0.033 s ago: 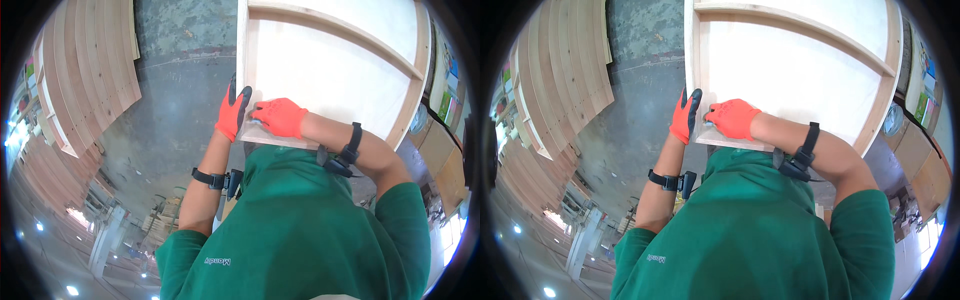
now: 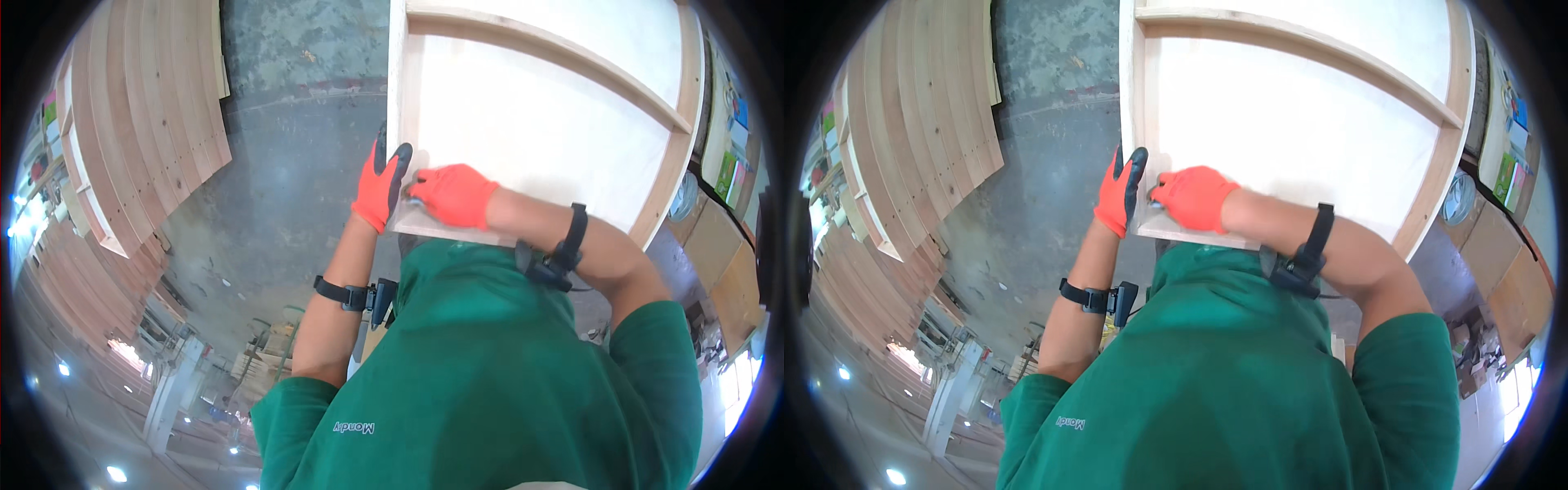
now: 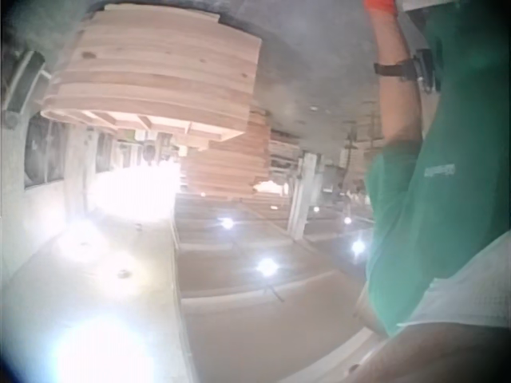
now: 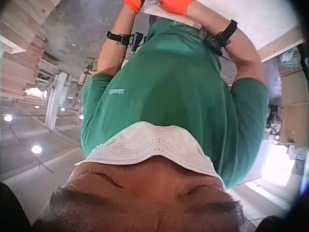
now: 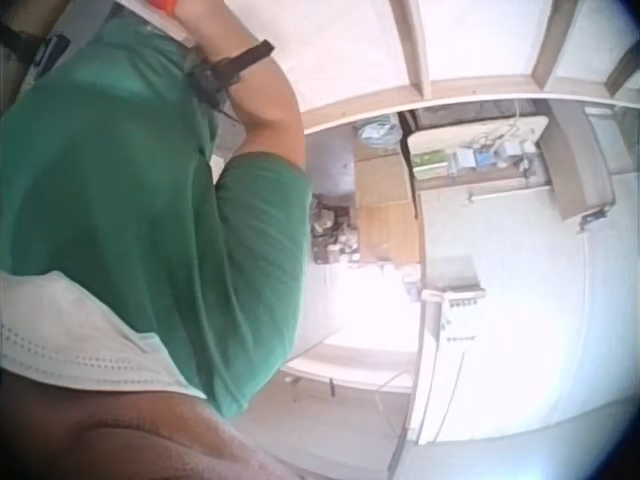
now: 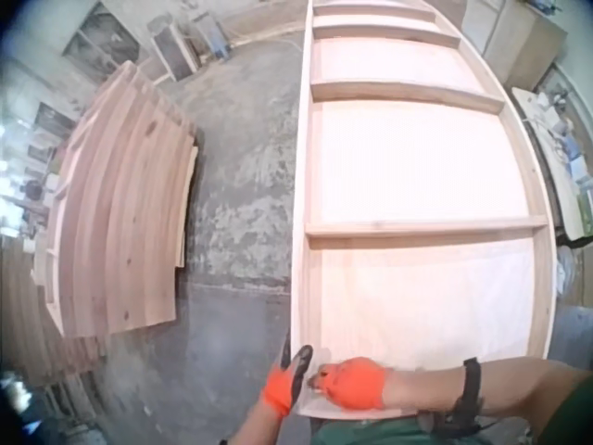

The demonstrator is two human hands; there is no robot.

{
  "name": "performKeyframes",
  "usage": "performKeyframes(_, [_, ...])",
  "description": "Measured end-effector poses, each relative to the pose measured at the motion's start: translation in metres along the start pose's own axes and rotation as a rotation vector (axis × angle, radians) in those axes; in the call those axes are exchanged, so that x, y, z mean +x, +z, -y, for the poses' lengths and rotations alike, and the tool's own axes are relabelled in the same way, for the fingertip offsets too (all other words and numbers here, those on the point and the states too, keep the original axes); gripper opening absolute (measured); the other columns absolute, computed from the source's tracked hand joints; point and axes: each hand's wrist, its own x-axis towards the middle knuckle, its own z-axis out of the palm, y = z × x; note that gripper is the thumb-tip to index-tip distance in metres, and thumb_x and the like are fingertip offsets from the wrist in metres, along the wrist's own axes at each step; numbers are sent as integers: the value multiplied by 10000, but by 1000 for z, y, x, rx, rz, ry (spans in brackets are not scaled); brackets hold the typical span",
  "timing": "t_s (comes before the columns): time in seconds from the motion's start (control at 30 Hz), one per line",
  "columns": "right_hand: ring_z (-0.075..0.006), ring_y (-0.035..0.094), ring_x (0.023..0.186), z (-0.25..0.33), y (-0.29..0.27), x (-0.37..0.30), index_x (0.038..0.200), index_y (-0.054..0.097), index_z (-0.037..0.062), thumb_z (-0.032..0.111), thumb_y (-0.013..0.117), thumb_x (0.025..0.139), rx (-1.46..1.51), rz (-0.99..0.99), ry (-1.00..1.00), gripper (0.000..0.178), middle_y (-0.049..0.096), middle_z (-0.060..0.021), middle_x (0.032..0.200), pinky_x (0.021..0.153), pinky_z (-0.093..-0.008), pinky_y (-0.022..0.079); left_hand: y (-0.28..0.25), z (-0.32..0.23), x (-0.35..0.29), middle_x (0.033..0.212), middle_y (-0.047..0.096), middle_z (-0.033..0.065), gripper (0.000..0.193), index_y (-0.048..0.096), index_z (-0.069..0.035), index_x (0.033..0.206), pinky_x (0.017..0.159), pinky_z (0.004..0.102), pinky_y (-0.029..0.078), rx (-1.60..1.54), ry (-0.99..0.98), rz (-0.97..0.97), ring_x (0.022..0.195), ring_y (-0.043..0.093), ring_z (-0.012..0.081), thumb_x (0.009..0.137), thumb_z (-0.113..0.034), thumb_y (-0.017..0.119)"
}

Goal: Sanding the surfaces and edges of large arched wooden frame components using sandpaper and a power orbital sander.

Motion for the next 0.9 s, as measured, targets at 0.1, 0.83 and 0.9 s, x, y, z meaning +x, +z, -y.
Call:
performKeyframes(0.1, [-273,646,1011,17,6,3,1169,647,131,131,554,890,-113,42,65,293,618,-73,1175,863,-396,525,2,1,-11,1417,493,121,692,329,-30,1504,1050,333,378,-58,-30,-18,1266,465,218,959,-364,594])
performKeyframes(0.83, [-304,616,1102,17,-14,11,1185,662,125,139,537,869,100,152,313,340,643,-112,1217,932,-408,493,0,-9,-6,1324,547,81,666,366,-92,1503,915,310,449,35,-25,-36,1089,529,165,945,-328,643])
performKeyframes(0.9, [-307,613,1109,21,-28,5,1186,663,119,145,537,866,90,207,342,345,644,-117,1223,936,-408,492,1,-7,-7,1295,568,83,673,366,-85,1501,903,308,454,-150,-147,-16,1064,539,164,938,-323,649])
